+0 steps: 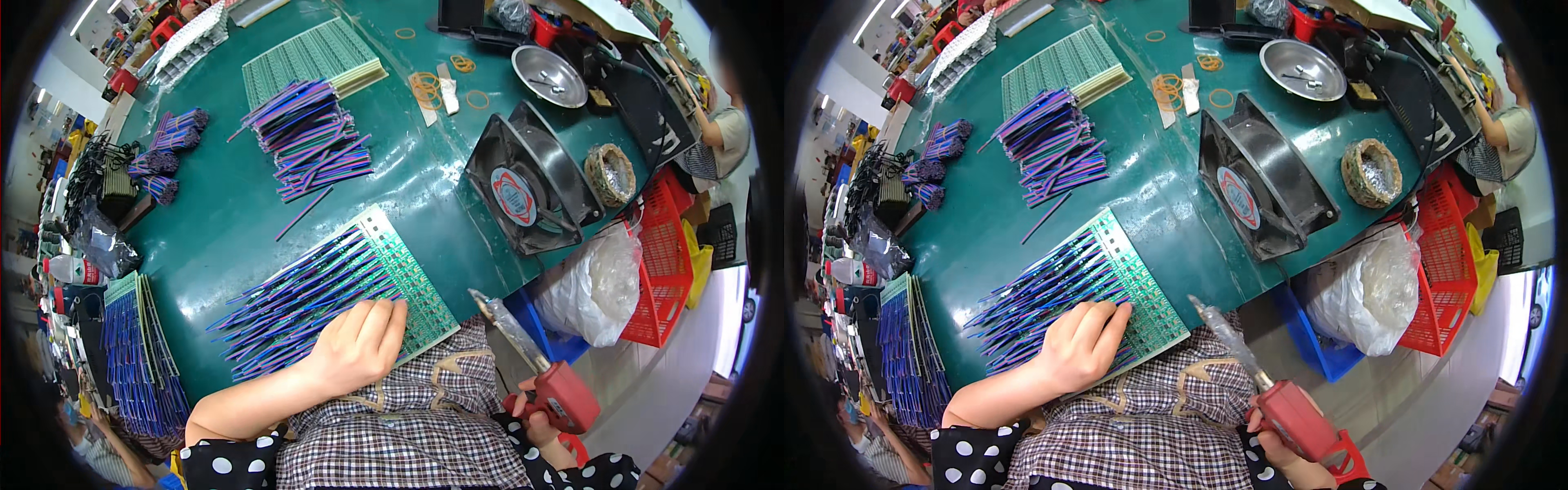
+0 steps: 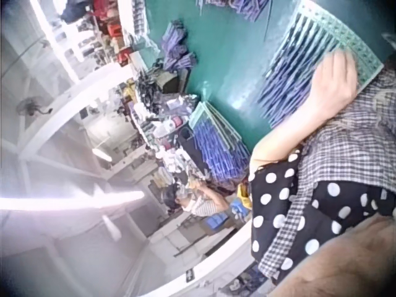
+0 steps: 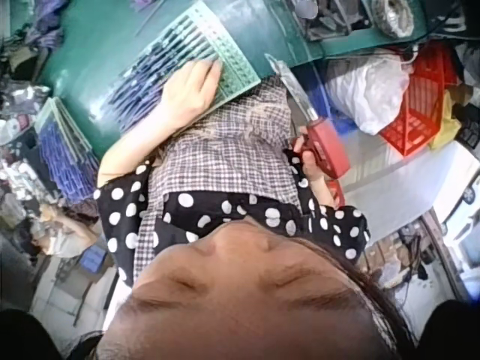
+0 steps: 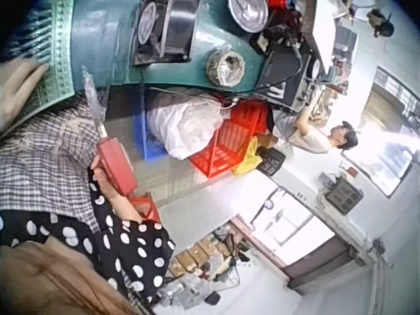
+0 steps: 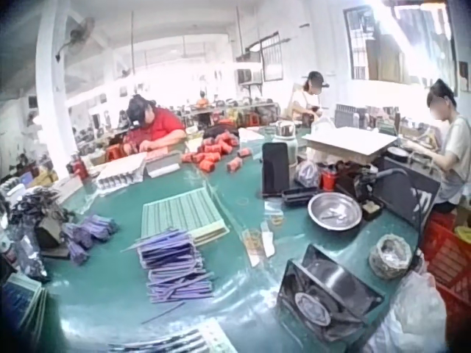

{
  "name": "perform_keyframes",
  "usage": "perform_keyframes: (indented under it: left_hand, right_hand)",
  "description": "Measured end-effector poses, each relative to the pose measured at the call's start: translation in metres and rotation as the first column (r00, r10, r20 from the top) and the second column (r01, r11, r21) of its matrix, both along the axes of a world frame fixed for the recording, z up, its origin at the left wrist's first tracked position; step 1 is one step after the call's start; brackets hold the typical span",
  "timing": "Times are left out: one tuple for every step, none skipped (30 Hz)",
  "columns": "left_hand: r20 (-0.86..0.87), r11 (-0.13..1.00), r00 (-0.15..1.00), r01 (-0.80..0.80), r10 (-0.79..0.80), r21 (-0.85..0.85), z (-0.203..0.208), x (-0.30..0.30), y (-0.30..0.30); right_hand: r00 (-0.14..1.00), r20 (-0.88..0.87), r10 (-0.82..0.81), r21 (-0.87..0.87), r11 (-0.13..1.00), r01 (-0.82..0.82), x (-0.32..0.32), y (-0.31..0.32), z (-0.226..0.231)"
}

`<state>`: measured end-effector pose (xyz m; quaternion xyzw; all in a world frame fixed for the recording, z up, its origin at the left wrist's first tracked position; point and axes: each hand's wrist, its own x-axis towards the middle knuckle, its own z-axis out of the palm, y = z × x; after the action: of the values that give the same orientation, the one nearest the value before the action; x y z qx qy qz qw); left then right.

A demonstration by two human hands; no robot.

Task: The person inserts wires into a circuit board and secures the components with a soldering iron.

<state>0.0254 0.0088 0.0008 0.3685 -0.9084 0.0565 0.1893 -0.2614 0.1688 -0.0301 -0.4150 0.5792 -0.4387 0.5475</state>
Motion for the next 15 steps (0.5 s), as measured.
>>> perform_keyframes:
  left_hand:
    - [0.01,1.0,1.0,0.017,-0.017,-0.011,-0.002,0.001,-0.001]
    - [0.007,1.0,1.0,0.021,-0.021,0.001,-0.004,-0.001,-0.003]
    - [-0.019,1.0,1.0,0.01,-0.01,-0.022,-0.006,0.001,-0.003]
    - [-0.029,0.999,1.0,-0.001,-0.001,-0.05,-0.007,-0.001,-0.002]
    - [-0.022,0.999,1.0,-0.004,0.003,-0.042,-0.007,-0.003,-0.002]
    - [-0.021,0.999,1.0,-0.002,0.001,-0.044,-0.007,-0.003,-0.002]
    - [-0.019,0.999,1.0,0.001,-0.002,-0.047,-0.008,-0.003,-0.002]
    - [-0.023,0.999,1.0,0.0,-0.001,-0.037,-0.009,-0.004,-0.002]
    - [-0.028,0.999,1.0,-0.007,0.007,-0.032,-0.01,-0.005,-0.003]
    - [-0.027,0.999,0.999,-0.02,0.019,-0.029,-0.011,-0.005,-0.003]
    - [-0.024,0.999,0.999,-0.022,0.021,-0.025,-0.012,-0.005,-0.002]
    - [-0.029,0.999,0.999,-0.025,0.025,-0.023,-0.013,-0.005,-0.002]
    - [-0.034,0.999,0.999,-0.029,0.028,-0.021,-0.014,-0.004,-0.002]
    - [-0.036,0.999,0.999,-0.028,0.028,-0.019,-0.013,-0.004,-0.002]
    - [-0.027,0.999,0.999,-0.03,0.029,-0.022,-0.012,-0.004,-0.002]
  right_hand:
    - [0.998,0.05,-0.031,-0.028,0.999,0.032,-0.002,0.008,-0.012]
    - [0.993,0.1,-0.06,-0.055,0.996,0.066,-0.004,0.013,-0.019]
    - [0.969,-0.181,0.17,-0.078,0.979,-0.187,-0.005,0.0,-0.01]
    - [0.969,-0.172,0.176,-0.07,0.979,-0.19,-0.006,-0.004,-0.007]
    - [0.981,-0.062,0.183,0.014,0.983,-0.183,-0.006,-0.007,-0.003]
    - [0.984,0.039,0.176,0.105,0.978,-0.179,-0.005,-0.009,0.002]
    - [0.984,0.037,0.176,0.117,0.977,-0.179,-0.004,-0.012,0.006]
    - [0.982,0.063,0.179,0.148,0.971,-0.186,-0.003,-0.015,0.01]
    - [0.98,0.089,0.177,0.175,0.966,-0.19,-0.002,-0.018,0.014]
    - [0.98,0.092,0.178,0.179,0.965,-0.192,0.003,-0.026,0.022]
    - [0.989,0.09,0.119,0.21,0.968,-0.135,0.01,-0.035,0.031]
    - [0.995,0.079,0.058,0.24,0.968,-0.075,0.015,-0.04,0.036]
    - [0.995,0.078,0.057,0.243,0.967,-0.074,0.013,-0.035,0.032]
    - [0.987,-0.086,0.134,0.184,0.976,-0.116,0.008,-0.025,0.022]
    - [0.948,-0.25,0.197,0.133,0.977,-0.168,0.007,-0.022,0.019]
